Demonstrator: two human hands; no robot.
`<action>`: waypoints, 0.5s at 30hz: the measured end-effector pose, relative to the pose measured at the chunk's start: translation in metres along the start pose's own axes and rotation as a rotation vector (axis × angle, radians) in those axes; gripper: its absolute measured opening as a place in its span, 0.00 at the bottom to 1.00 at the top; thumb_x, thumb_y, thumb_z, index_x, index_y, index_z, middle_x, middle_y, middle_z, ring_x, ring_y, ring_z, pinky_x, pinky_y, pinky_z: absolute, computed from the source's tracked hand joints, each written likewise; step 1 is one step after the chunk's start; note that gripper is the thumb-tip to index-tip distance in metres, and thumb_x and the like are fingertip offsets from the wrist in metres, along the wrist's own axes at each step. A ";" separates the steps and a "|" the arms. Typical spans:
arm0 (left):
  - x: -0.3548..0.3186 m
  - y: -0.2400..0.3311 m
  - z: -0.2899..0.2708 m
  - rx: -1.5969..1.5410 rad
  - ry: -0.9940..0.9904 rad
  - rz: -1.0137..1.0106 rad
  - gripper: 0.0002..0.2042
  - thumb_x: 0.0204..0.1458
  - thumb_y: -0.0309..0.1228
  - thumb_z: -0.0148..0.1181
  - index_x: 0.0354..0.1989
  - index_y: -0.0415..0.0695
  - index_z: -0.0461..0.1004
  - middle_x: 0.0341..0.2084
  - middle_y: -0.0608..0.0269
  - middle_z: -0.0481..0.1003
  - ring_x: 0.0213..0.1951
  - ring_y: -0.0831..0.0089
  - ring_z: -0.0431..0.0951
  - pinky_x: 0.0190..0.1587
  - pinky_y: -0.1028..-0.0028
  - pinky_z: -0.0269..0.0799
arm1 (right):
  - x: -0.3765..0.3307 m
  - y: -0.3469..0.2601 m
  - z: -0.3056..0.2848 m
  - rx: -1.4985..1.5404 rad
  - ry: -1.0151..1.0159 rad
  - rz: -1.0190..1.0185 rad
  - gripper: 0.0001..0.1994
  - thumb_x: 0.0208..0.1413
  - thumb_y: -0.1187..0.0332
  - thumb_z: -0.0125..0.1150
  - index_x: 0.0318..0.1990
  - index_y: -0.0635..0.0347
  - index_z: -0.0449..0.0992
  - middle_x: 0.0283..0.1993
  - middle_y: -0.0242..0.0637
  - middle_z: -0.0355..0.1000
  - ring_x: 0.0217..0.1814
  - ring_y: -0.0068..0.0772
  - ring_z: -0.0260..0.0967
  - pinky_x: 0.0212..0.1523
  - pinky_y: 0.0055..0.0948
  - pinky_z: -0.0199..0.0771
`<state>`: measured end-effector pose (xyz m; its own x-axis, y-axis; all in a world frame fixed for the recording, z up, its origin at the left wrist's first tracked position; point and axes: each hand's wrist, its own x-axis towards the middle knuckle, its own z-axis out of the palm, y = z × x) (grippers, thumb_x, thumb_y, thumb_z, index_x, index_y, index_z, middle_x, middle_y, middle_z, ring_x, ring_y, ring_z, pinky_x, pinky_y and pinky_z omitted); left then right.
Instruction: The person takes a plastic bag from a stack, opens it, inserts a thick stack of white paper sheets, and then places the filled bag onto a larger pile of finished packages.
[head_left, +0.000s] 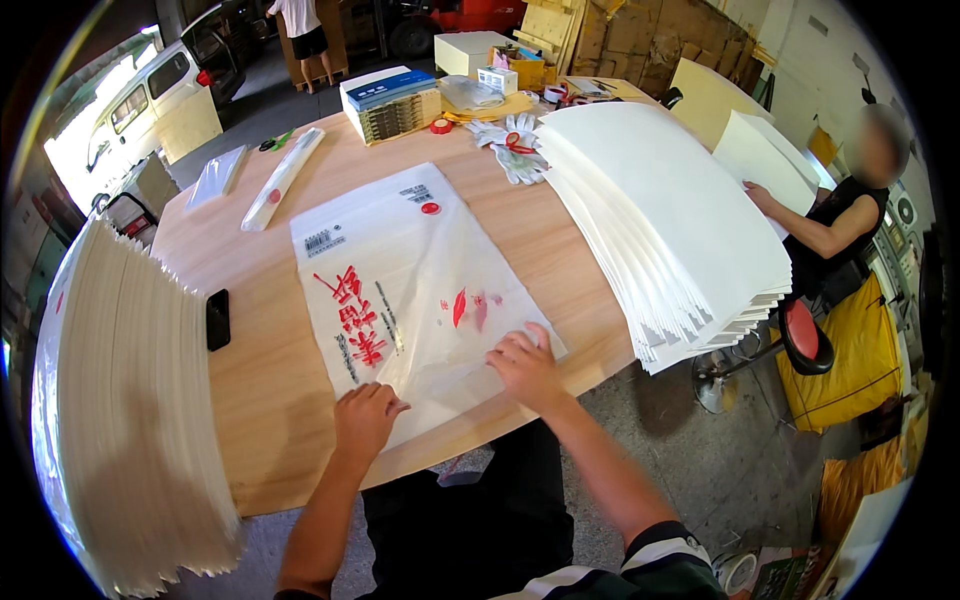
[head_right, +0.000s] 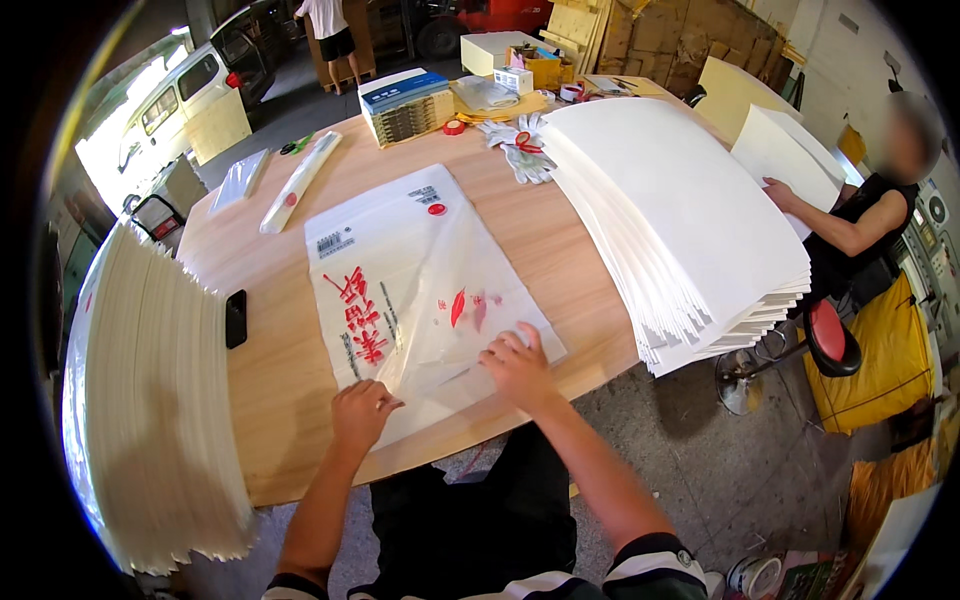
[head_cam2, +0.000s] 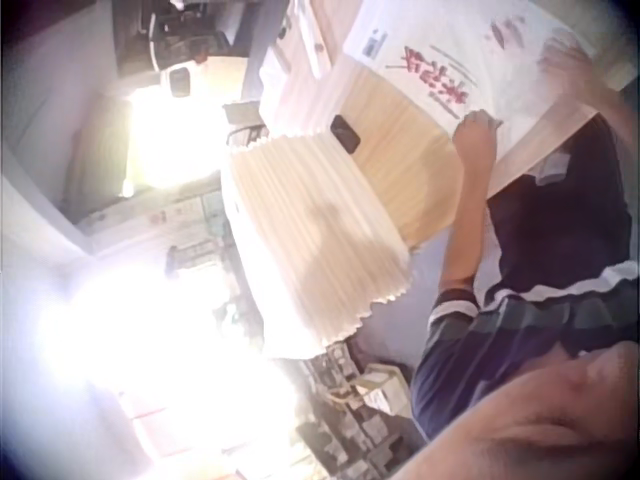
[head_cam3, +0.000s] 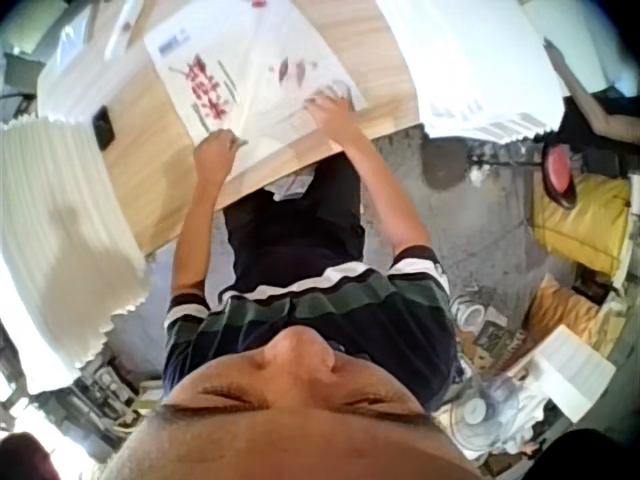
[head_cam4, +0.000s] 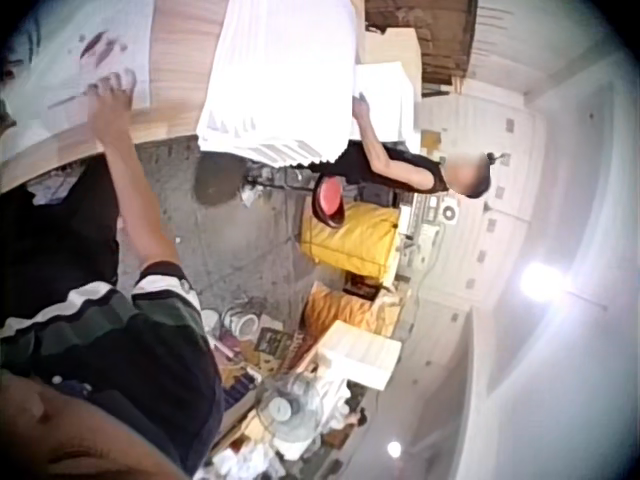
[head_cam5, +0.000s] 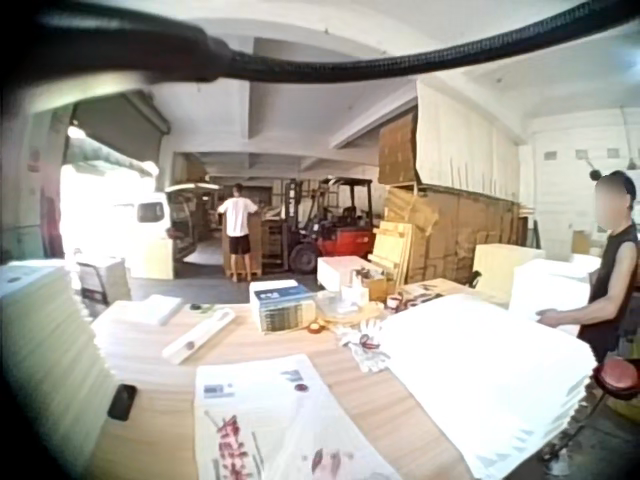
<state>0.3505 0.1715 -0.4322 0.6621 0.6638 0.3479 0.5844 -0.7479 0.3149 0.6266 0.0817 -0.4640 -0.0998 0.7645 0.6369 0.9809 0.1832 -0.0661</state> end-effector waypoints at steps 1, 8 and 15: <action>0.002 -0.004 -0.006 0.008 -0.029 0.007 0.12 0.40 0.38 0.70 0.21 0.47 0.72 0.21 0.65 0.75 0.26 0.64 0.76 0.31 0.65 0.71 | 0.001 0.006 -0.006 0.010 -0.043 -0.014 0.06 0.47 0.70 0.60 0.34 0.54 0.77 0.35 0.29 0.71 0.48 0.29 0.68 0.59 0.44 0.61; 0.042 0.009 -0.020 -0.015 -0.282 0.104 0.15 0.47 0.45 0.66 0.29 0.46 0.78 0.26 0.61 0.78 0.30 0.60 0.79 0.33 0.63 0.73 | 0.034 0.038 -0.043 0.003 -0.079 -0.100 0.02 0.47 0.73 0.58 0.28 0.54 0.72 0.34 0.30 0.69 0.48 0.32 0.68 0.57 0.43 0.62; 0.065 0.005 -0.006 -0.352 -0.324 -0.086 0.12 0.49 0.40 0.66 0.27 0.43 0.78 0.19 0.60 0.74 0.23 0.63 0.75 0.28 0.65 0.70 | 0.035 0.000 -0.069 0.082 0.343 0.230 0.03 0.49 0.75 0.61 0.30 0.58 0.73 0.32 0.33 0.69 0.41 0.37 0.69 0.48 0.35 0.68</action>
<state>0.3940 0.2112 -0.4024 0.7632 0.6453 0.0319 0.4861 -0.6061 0.6296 0.6343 0.0662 -0.3889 0.1950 0.5435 0.8164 0.9532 0.0911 -0.2883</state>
